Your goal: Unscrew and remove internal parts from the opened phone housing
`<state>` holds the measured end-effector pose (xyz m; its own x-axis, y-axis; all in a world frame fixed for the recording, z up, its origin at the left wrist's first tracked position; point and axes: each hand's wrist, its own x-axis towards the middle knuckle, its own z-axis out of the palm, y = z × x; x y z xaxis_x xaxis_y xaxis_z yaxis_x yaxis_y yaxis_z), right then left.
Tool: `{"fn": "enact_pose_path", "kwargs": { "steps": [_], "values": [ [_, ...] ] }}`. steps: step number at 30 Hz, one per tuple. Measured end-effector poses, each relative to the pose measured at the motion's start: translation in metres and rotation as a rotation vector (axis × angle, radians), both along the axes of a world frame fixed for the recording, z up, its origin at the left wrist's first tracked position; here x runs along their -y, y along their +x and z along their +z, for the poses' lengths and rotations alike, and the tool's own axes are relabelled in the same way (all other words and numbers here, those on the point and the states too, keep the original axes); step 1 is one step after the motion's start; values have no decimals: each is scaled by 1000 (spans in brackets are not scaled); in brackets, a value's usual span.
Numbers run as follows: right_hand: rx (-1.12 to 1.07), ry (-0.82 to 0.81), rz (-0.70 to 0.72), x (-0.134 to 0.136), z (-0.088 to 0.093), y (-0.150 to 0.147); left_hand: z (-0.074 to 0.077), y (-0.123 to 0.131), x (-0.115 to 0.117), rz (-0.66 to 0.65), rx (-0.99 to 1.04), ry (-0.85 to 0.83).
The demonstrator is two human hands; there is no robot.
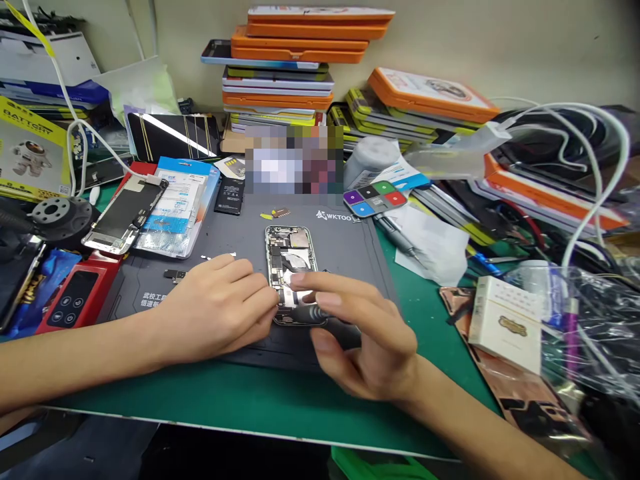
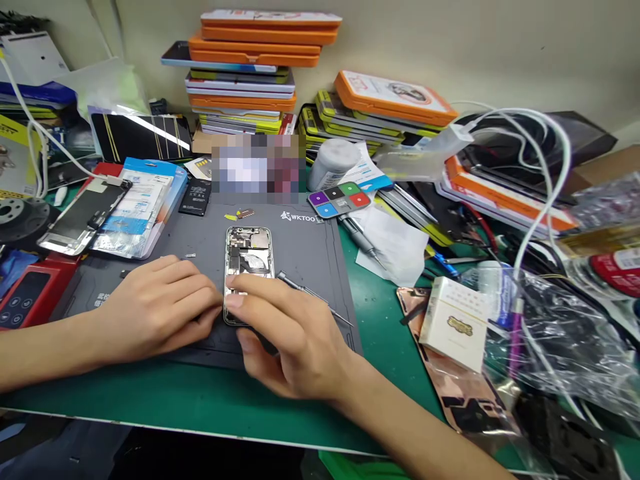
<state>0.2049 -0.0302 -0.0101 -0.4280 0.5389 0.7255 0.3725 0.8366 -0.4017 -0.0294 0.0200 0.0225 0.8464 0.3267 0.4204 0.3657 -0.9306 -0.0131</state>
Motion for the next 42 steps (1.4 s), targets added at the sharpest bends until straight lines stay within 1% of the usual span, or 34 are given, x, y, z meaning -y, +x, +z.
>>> {"fn": "enact_pose_path", "kwargs": {
  "steps": [2,5,8,11,14,19,24,27,30,32,33,35,37,39,40,42],
  "values": [
    [-30,-35,-29,0,-1,2,0,0,0,3,1,8],
    [-58,-115,38,0,-4,4,-1,0,-1,-2,-4,16],
    [-45,-65,42,-2,-6,3,-2,-1,-1,-2,-13,21],
    [-24,-30,-23,-4,-7,0,-4,-1,-1,-9,-21,-3],
    [-68,-57,-76,-2,-6,-3,-4,-2,-1,-16,-22,-68],
    [-193,-113,-55,0,-2,-6,-4,-3,-1,-17,-19,-156],
    [-177,-96,-41,0,3,-7,-1,-3,-1,-19,-34,-173],
    [-167,-104,-90,1,5,-7,-1,-3,0,-17,-27,-198],
    [-239,-114,-212,3,9,-9,-1,-2,0,-11,-13,-219],
    [-378,-174,-260,4,12,-10,-2,-2,0,-8,-2,-223],
    [-471,-231,-254,4,14,-10,-2,-2,0,-7,7,-223],
    [-631,-398,-188,3,18,-9,-2,-1,0,2,26,-223],
    [-677,-597,-117,1,21,-6,-2,-1,0,22,41,-212],
    [-576,-734,-115,-1,24,-2,-1,-1,-1,52,51,-186],
    [-493,-756,-150,-2,25,-1,0,-1,-1,67,56,-166],
    [-279,-732,-260,-2,26,0,0,-1,-1,89,58,-119]
  ]
}}
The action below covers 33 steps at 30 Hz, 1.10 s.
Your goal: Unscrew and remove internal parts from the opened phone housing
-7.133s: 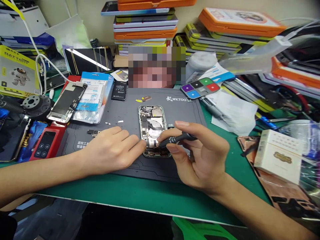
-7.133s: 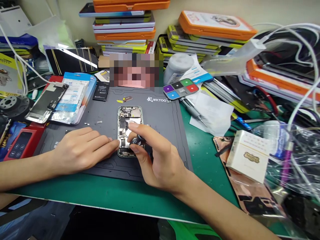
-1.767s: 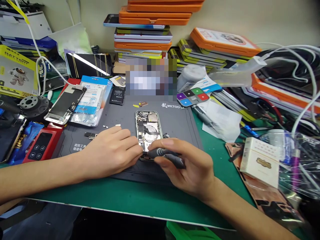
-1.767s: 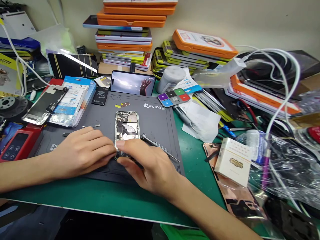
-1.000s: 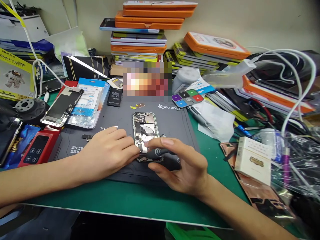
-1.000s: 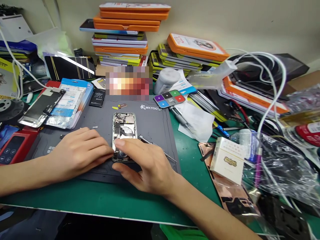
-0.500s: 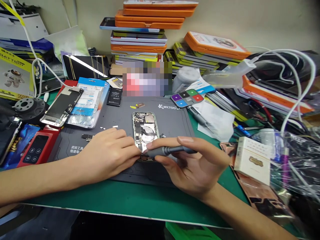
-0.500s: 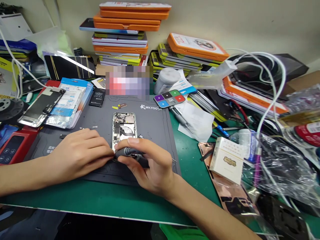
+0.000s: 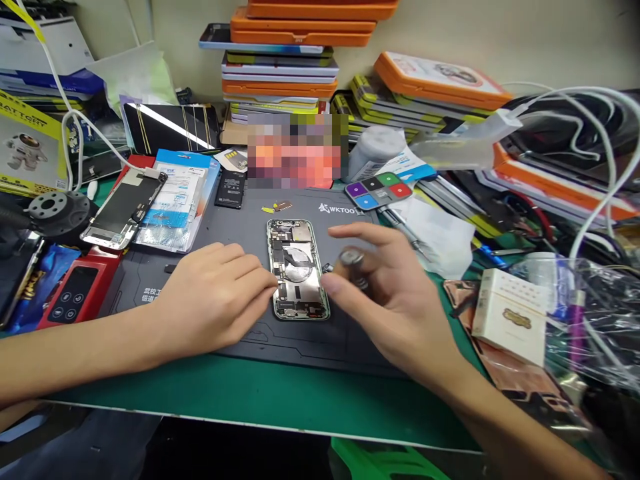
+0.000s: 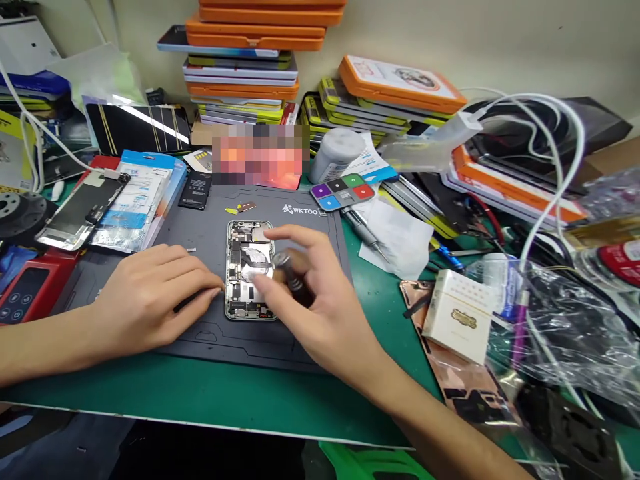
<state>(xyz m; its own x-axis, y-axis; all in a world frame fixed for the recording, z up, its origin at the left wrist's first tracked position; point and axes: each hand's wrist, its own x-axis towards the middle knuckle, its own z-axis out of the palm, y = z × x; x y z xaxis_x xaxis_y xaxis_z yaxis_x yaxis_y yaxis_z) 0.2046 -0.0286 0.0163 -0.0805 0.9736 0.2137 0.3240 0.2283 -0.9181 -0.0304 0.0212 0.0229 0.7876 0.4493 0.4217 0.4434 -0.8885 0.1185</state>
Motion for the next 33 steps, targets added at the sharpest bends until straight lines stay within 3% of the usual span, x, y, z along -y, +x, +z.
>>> {"fn": "enact_pose_path", "kwargs": {
  "steps": [3,7,16,33],
  "values": [
    [348,68,23,3,-2,-2,0,-1,0,6,-12,52],
    [511,106,122,5,-7,-4,-1,-2,0,-4,-14,75],
    [558,6,218,4,-11,-2,-2,0,4,-179,-53,108],
    [552,-79,196,2,-8,-6,-1,2,1,-204,-86,134]
  ]
}}
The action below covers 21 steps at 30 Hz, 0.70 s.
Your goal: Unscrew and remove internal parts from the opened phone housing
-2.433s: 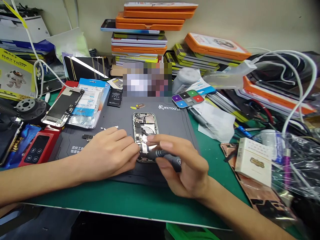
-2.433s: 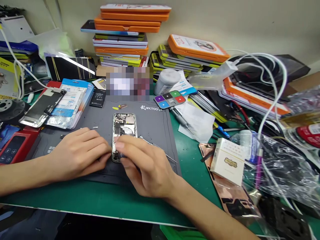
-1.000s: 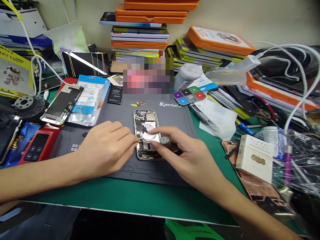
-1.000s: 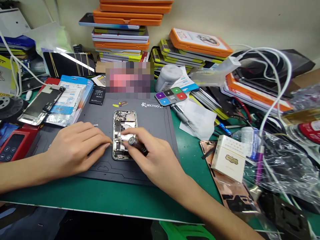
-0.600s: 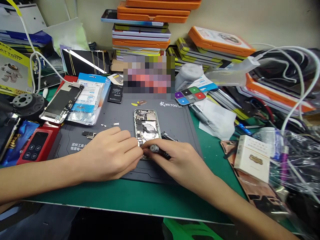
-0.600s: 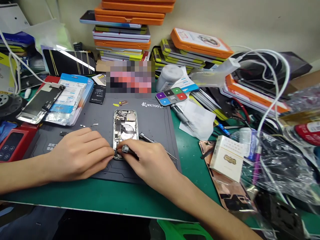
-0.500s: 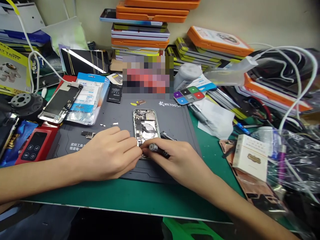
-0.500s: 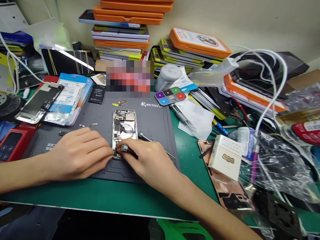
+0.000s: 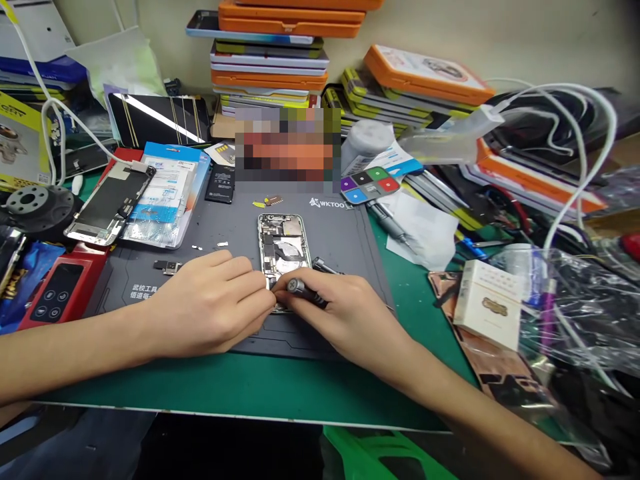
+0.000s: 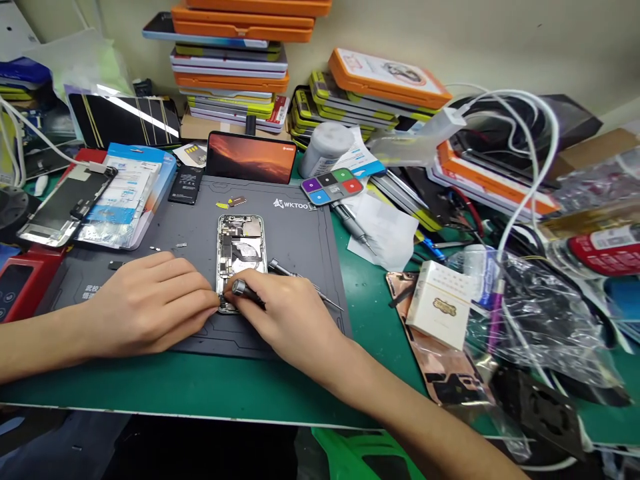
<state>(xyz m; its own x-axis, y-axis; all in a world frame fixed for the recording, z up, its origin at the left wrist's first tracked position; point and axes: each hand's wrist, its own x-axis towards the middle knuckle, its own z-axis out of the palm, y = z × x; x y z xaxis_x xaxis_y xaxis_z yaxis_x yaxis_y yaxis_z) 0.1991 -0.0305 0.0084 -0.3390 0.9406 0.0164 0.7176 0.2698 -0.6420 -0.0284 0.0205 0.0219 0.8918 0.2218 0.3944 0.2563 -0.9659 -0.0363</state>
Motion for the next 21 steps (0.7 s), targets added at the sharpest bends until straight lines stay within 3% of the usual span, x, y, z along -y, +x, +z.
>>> {"fn": "enact_pose_path", "kwargs": {
  "steps": [6,12,17,21],
  "values": [
    [15,57,15,0,1,3,2,-1,0,10,-1,5],
    [125,231,144,3,3,12,2,-2,-1,86,58,48],
    [99,139,104,3,8,13,1,-3,-2,124,77,49],
    [5,47,58,2,13,11,2,-5,-3,155,76,-41]
  ]
}}
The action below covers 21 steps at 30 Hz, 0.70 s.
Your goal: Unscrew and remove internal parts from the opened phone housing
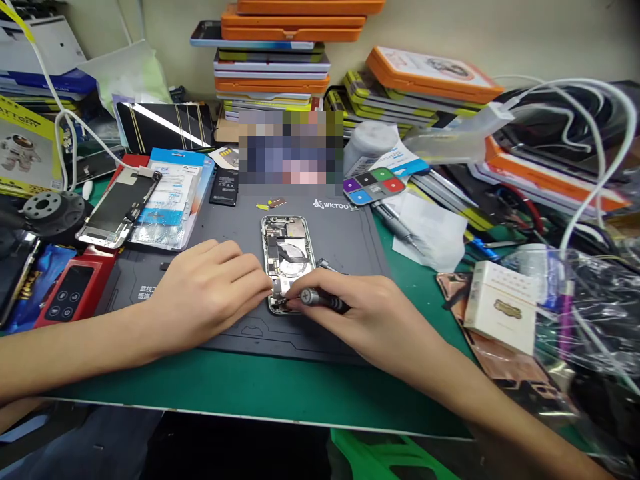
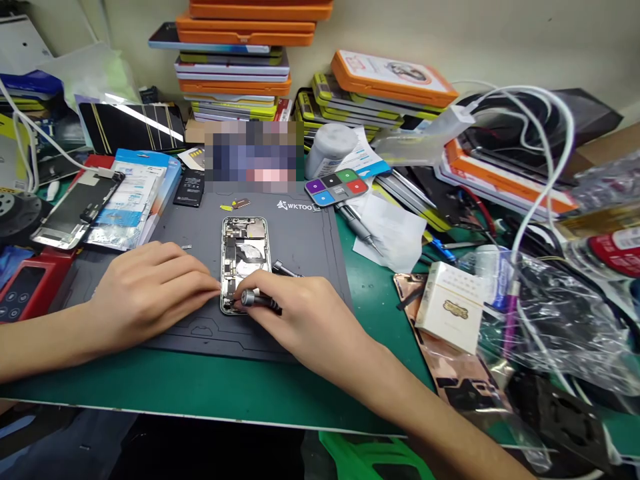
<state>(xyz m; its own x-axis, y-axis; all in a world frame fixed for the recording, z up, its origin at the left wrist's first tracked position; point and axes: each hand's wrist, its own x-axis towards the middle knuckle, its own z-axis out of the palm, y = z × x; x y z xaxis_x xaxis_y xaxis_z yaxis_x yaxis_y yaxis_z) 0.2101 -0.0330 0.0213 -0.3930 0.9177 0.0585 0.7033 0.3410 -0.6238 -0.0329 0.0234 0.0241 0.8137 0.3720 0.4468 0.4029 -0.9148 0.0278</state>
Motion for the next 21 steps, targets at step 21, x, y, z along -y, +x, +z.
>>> {"fn": "enact_pose_path", "kwargs": {
  "steps": [21],
  "values": [
    [-173,-218,-188,-7,8,-3,0,0,-1,79,-39,-99]
  ]
}}
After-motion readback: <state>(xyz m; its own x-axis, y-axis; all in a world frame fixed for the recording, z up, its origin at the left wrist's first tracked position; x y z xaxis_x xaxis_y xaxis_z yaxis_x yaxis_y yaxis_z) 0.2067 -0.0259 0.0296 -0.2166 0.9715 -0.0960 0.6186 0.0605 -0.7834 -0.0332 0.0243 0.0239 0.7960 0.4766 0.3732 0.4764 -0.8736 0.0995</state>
